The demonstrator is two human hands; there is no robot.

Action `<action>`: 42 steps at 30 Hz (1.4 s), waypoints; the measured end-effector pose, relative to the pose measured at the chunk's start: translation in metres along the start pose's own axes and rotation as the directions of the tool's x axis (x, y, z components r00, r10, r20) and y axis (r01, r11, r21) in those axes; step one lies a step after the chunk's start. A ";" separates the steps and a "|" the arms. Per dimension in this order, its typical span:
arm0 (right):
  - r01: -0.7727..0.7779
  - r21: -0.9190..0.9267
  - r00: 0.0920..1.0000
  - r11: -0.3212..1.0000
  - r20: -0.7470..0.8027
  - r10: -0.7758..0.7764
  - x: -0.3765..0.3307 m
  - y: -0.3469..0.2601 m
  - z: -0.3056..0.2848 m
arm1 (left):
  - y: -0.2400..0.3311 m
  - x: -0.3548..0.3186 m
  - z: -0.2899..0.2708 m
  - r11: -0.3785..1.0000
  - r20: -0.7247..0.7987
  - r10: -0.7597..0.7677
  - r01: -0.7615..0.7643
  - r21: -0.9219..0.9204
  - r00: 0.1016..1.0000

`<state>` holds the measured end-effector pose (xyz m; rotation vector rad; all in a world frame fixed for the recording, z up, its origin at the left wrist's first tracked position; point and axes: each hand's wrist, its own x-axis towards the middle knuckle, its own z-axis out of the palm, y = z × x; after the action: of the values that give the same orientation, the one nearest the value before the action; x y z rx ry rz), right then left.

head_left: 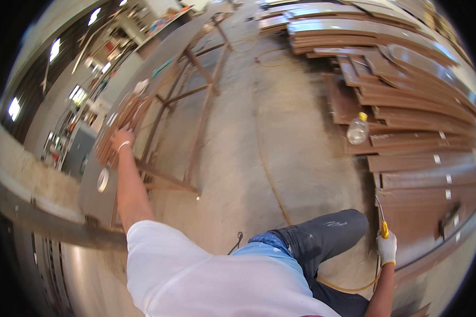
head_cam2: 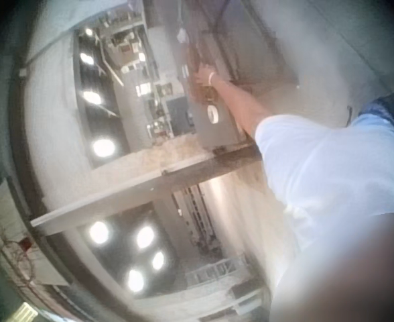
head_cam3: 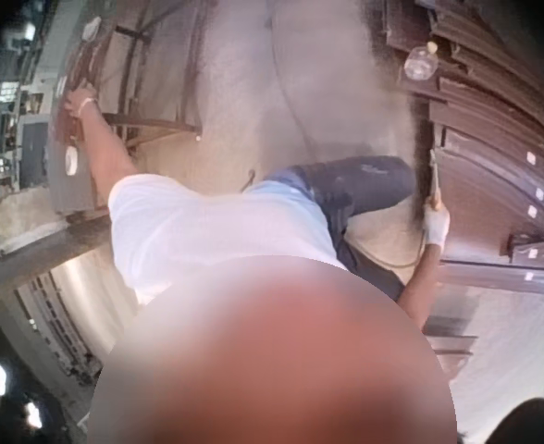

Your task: The person kneels on the floor and applies glue to the edges of several brown wooden pieces using a yellow glue gun. They pick up each piece, apply glue, and place it on a nearby wooden rack.

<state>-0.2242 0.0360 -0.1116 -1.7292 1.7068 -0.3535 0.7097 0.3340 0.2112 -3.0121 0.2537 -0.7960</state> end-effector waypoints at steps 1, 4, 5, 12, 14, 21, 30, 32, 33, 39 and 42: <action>0.023 -0.048 0.999 0.999 -0.029 -0.024 -0.008 -0.004 -0.005 | 0.000 0.005 0.002 0.999 0.024 0.029 -0.030 0.043 0.999; 0.140 -0.248 0.990 0.959 0.034 -0.135 -0.024 -0.012 -0.021 | 0.029 -0.010 0.022 0.986 -0.107 0.064 -0.046 0.160 0.992; 0.090 -0.198 0.996 0.976 0.037 -0.084 -0.033 -0.012 -0.026 | 0.055 -0.022 0.028 0.970 -0.273 0.142 -0.078 0.232 0.951; -0.201 0.028 0.980 0.979 -0.006 0.201 -0.099 0.022 -0.062 | 0.373 -0.327 0.108 0.456 -0.474 0.733 -0.870 -0.189 0.488; -0.326 0.135 0.937 0.936 -0.087 0.339 -0.120 0.044 -0.071 | 0.446 -0.458 0.105 -0.009 -0.382 0.885 -0.810 -0.586 0.267; -0.528 0.518 0.612 0.673 -0.318 0.724 -0.184 0.140 -0.073 | 0.553 -0.841 -0.062 -0.495 -0.261 0.803 -0.356 -0.793 -0.536; -0.216 0.976 0.771 0.032 0.150 0.619 -0.135 0.220 -0.057 | 0.658 -1.077 -0.192 -0.284 -0.074 0.919 -0.520 -0.805 -0.388; -0.175 0.983 0.804 -0.053 0.174 0.568 -0.110 0.231 -0.052 | 0.701 -1.114 -0.216 -0.305 -0.162 0.940 -0.526 -0.794 -0.301; -0.150 0.983 0.815 -0.106 0.183 0.550 -0.100 0.234 -0.050 | 0.721 -1.132 -0.227 -0.328 -0.215 0.938 -0.489 -0.808 -0.273; -0.268 0.955 0.789 -0.130 0.295 0.538 -0.081 0.244 -0.059 | 0.801 -1.225 -0.275 -0.197 -0.051 0.953 -0.484 -0.853 -0.298; -0.350 0.937 0.757 0.008 0.278 0.591 -0.085 0.241 -0.066 | 0.809 -1.253 -0.270 -0.037 0.128 0.963 -0.586 -0.809 -0.238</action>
<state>-0.4613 0.1200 -0.1909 -0.0587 1.4454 -1.0374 -0.6200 -0.2560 -0.2131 -1.8973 2.4129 0.8315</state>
